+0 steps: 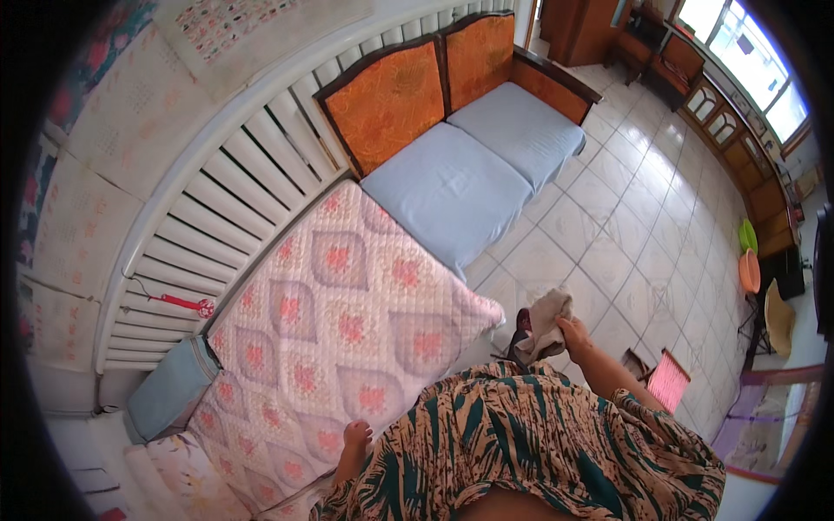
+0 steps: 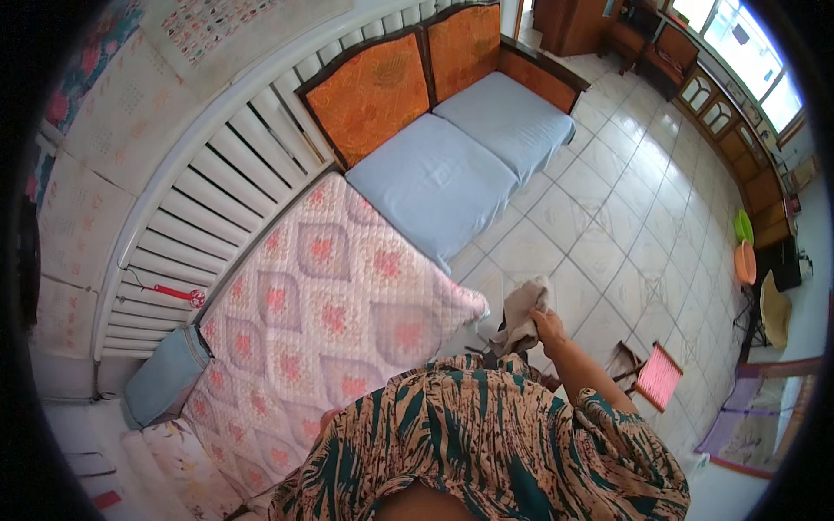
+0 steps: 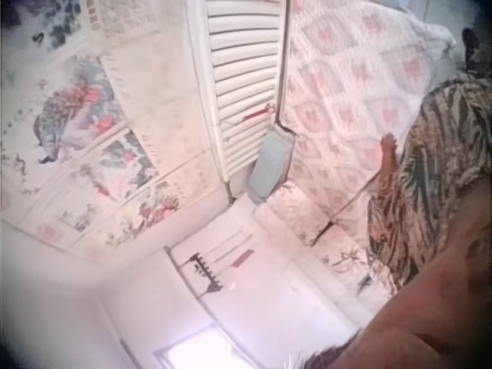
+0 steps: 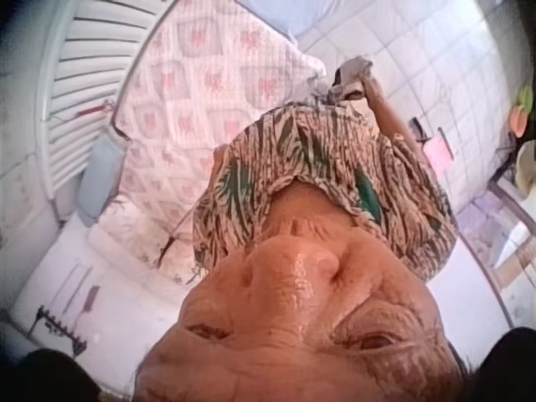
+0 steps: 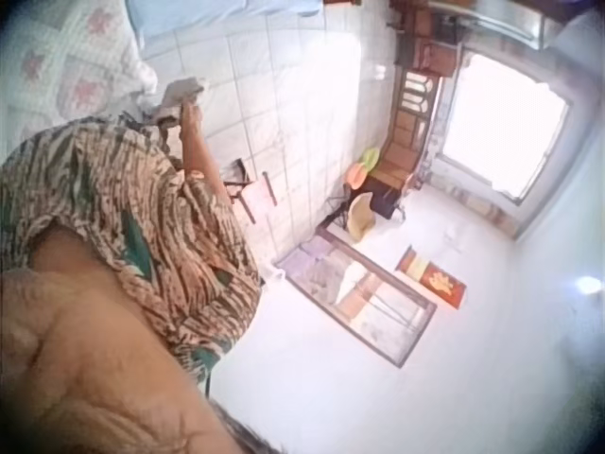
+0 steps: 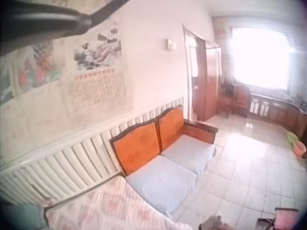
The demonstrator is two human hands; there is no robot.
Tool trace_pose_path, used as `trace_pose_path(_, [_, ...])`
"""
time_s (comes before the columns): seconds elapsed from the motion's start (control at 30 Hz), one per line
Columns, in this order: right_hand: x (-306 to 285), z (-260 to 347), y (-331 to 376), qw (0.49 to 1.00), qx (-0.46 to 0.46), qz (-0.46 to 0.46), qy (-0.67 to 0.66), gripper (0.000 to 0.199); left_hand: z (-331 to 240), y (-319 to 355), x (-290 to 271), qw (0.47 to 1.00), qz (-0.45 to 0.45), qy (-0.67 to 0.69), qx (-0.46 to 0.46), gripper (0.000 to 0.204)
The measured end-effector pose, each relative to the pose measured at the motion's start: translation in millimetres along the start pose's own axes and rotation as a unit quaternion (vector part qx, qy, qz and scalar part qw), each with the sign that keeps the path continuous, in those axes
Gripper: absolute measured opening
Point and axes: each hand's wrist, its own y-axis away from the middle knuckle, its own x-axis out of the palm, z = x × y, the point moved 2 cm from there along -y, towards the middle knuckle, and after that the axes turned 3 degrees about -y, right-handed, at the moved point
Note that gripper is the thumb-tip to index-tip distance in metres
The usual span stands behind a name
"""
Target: The person wipes the top and vertical slats of a white wooden headboard using a cloth, reaching behind cushions and along the entire length of the frame.
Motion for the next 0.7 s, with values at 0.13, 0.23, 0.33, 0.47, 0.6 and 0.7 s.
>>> trace_pose_path(0.13, [-24,62,-74,0.996,-0.066,0.043,0.053,0.035,-14,-3,89,0.938,0.204,0.274,-0.054,0.007])
trace_pose_path(0.23, [-66,109,-121,0.992,-0.038,0.040,0.117,0.034,-38,-6,187,0.984,0.108,0.114,-0.078,0.014])
trace_pose_path(0.33, [-87,160,-142,0.944,-0.054,0.009,0.325,0.039,-77,2,255,0.943,0.153,-0.208,0.211,0.036])
trace_pose_path(0.47, [-124,228,-190,0.828,-0.158,-0.026,0.537,0.037,-154,20,318,0.945,0.154,-0.205,0.202,0.048])
trace_pose_path(0.6, [-84,313,-133,0.963,-0.116,0.102,0.220,0.029,-165,26,294,0.984,0.144,-0.052,0.095,0.031])
trace_pose_path(0.7, [-79,344,-120,0.974,-0.060,0.210,0.068,0.029,-88,-5,232,0.852,0.357,0.384,-0.011,0.018])
